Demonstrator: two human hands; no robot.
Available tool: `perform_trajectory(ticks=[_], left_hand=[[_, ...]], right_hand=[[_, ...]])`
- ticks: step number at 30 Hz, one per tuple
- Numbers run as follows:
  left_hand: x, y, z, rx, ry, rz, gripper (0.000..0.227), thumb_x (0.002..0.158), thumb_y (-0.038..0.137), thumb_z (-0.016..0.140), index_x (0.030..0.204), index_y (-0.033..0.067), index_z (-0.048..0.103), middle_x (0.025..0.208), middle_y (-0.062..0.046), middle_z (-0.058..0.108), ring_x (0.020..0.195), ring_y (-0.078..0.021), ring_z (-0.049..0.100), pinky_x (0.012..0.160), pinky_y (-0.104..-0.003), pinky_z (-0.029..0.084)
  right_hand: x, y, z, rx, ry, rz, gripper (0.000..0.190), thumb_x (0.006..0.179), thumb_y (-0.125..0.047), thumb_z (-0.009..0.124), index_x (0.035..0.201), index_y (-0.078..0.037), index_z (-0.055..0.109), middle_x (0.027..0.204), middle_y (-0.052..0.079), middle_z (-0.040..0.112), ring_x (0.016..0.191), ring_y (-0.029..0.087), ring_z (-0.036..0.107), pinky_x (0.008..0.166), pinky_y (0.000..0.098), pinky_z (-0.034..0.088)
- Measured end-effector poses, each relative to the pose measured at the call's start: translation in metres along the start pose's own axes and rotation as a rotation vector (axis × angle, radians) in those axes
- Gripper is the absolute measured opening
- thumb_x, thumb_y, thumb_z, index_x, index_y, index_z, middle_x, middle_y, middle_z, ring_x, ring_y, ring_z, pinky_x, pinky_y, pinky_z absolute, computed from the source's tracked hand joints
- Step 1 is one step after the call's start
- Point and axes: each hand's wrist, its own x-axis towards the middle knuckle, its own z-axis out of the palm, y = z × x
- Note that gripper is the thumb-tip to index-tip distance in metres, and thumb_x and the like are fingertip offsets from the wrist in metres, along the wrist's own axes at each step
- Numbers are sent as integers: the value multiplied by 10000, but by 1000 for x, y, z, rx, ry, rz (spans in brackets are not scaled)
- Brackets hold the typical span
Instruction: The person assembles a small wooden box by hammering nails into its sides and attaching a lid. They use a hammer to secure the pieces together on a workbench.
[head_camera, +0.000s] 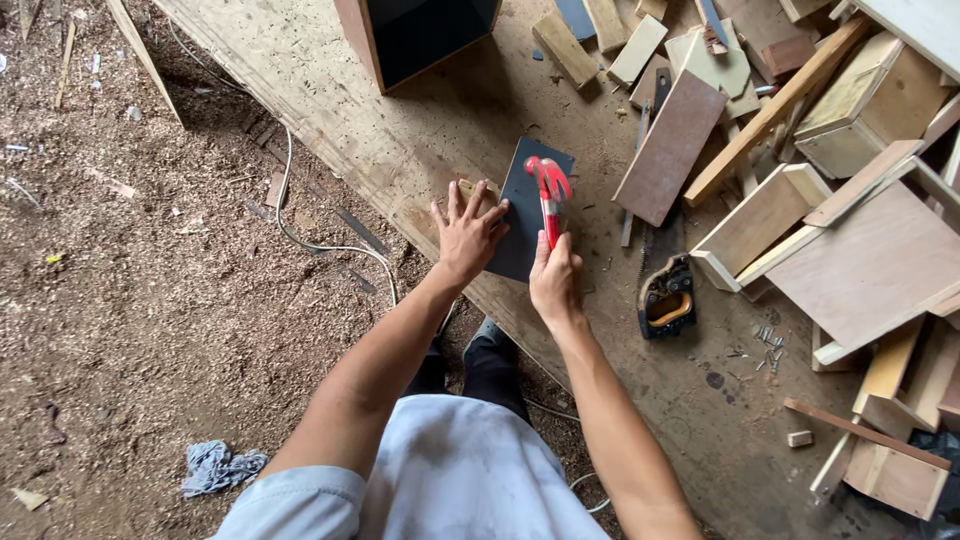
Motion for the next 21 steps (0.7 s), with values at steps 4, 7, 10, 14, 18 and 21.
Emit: perform_trajectory(ticks=[4,7,10,14,18,21], left_hand=[[-3,12,-16,44,-41,-28,591,912,549,658,1448,317,572,1671,-105,273,1550,-471,119,1159,-800,107],[-12,37,-25,39,-171,-91,996,760,670,742,1540,163,386,1643,-234,226,1541,-449,107,1201,-735,78],[-16,64,-24,9,-276,-201,1374,623,762,794,1586,6,170,1601,-313,197,1515,-458,123,1210,-701,67],[-21,81,-9,4,-157,-191,1447,604,691,841,1612,-68,134,1613,-290,253,1526,-444,226,1246,-661,156],[-7,60,-12,38,-295,-125,1498,492,658,907,1611,22,139,1609,-290,130,1484,-461,191,1191,-644,166],[-4,37,-26,96,-335,23,1240,553,508,908,1590,183,311,1650,-258,110,1475,-474,233,1201,-631,196]], right_hand=[[-8,3,-16,65,72,-109,301,1102,-265,495,987,4,568,687,239,643,601,433,667,476,506,481],[-7,13,-21,29,35,32,367,1092,-305,521,893,1,559,635,234,623,564,422,658,478,515,459],[-5,28,-22,23,97,-68,399,1120,-319,517,883,-1,562,683,238,633,617,432,648,503,508,452],[-5,51,-37,-20,-9,11,421,1095,-337,527,840,-4,563,611,218,602,548,391,633,492,497,433],[0,62,-58,-9,-64,-14,408,1089,-330,529,840,-10,574,601,189,602,506,346,628,464,478,436],[8,63,-70,5,-126,-37,402,1096,-322,521,843,-14,568,604,176,614,507,314,639,461,464,452]])
